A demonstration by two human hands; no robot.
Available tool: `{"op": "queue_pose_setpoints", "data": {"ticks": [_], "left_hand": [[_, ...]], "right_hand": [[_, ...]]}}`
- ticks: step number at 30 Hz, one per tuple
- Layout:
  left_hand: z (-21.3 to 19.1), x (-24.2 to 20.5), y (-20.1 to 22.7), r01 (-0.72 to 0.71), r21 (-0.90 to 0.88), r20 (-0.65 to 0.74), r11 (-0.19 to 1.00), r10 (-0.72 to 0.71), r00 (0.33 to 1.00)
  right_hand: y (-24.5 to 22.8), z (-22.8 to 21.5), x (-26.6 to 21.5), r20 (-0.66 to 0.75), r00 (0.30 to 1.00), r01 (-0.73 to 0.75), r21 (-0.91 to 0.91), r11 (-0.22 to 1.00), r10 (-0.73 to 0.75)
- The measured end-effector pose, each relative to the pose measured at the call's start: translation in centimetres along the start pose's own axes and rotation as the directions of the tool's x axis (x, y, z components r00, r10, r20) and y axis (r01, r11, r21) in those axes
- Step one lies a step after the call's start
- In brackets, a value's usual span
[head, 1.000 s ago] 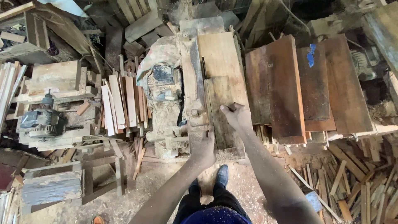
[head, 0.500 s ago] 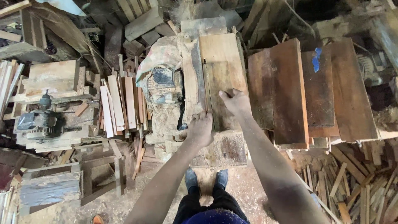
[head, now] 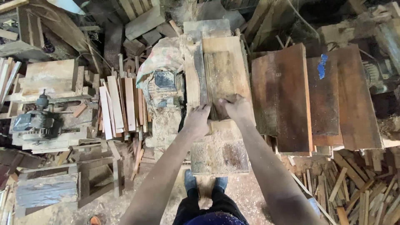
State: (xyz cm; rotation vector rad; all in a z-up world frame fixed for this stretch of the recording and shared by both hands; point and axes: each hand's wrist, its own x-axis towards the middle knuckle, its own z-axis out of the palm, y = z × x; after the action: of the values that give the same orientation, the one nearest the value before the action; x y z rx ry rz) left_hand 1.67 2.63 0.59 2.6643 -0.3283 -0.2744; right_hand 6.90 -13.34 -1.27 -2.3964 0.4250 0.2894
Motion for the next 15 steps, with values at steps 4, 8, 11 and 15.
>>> {"op": "queue_pose_setpoints", "data": {"ticks": [4, 8, 11, 15], "left_hand": [[2.5, 2.9, -3.3, -0.040, 0.009, -0.071, 0.999, 0.041, 0.997], [0.7, 3.9, -3.4, -0.066, 0.001, -0.059, 0.998, 0.066, 0.996], [-0.8, 4.7, -2.9, -0.053, -0.013, -0.047, 0.998, 0.053, 0.997], [0.4, 7.1, -4.4, -0.047, -0.013, -0.107, 0.999, 0.045, 0.993]], "right_hand": [[-1.1, 0.5, 3.6, -0.003, 1.000, -0.003, 0.034, 0.999, 0.003], [-0.1, 2.0, 6.9, -0.023, 1.000, -0.013, -0.019, 1.000, 0.012], [-0.2, 2.8, 8.9, -0.021, 0.999, -0.026, -0.015, 1.000, 0.026], [-1.7, 3.6, 11.1, -0.022, 0.997, -0.074, -0.051, 0.996, 0.073]]}}
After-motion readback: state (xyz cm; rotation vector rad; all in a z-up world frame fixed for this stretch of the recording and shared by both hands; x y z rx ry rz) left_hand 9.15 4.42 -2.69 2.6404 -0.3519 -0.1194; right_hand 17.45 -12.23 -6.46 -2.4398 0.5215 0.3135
